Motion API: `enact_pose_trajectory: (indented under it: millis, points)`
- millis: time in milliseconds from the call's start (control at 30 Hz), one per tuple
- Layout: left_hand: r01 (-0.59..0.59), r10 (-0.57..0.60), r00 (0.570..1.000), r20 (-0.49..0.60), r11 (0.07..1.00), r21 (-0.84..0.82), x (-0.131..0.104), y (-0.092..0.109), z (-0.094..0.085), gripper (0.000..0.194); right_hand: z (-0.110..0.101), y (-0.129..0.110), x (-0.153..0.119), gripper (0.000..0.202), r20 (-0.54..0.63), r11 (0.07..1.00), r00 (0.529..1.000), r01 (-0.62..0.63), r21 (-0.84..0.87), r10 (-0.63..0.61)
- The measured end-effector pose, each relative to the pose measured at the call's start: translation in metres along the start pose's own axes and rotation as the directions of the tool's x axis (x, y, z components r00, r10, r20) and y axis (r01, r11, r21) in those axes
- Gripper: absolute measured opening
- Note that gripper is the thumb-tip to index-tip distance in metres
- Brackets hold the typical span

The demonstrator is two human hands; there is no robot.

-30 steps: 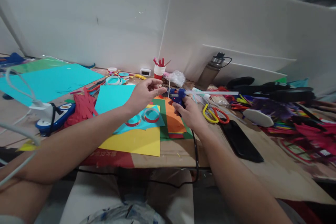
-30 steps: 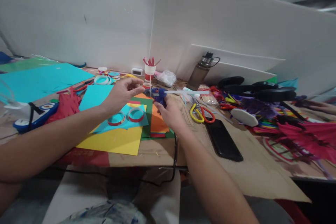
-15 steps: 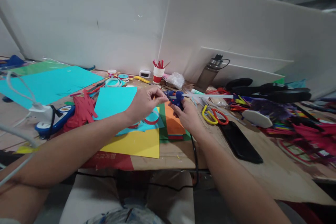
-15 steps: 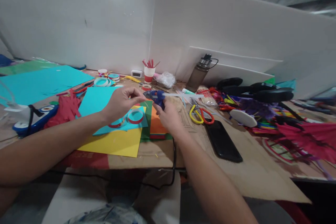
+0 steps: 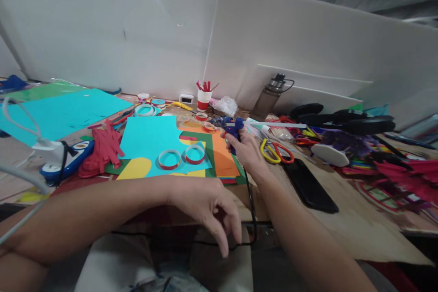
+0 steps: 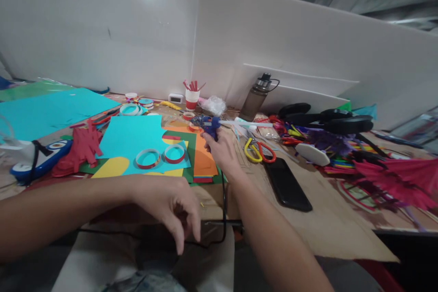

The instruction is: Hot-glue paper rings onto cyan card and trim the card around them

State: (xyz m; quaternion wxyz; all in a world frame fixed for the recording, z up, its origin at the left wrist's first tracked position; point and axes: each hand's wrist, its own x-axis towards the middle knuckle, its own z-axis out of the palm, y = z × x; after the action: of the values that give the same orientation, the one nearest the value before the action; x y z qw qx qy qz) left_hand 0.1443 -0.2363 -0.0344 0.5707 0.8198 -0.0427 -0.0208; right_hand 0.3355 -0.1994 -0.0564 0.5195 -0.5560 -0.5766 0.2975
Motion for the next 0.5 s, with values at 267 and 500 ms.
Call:
enact_pose_trajectory:
  millis: [267, 500]
  points:
    - [0.412, -0.018, 0.651, -0.759, 0.848, 0.333, -0.044, 0.007, -0.075, 0.02, -0.004, -0.002, 0.0, 0.034, -0.12, 0.996, 0.993, -0.004, 0.086, 0.014]
    - [0.621, -0.22, 0.616, -0.756, 0.726, 0.295, -0.075, -0.016, -0.093, 0.047, -0.004, -0.013, 0.005, 0.029, -0.121, 0.978, 0.99, 0.092, 0.187, -0.07]
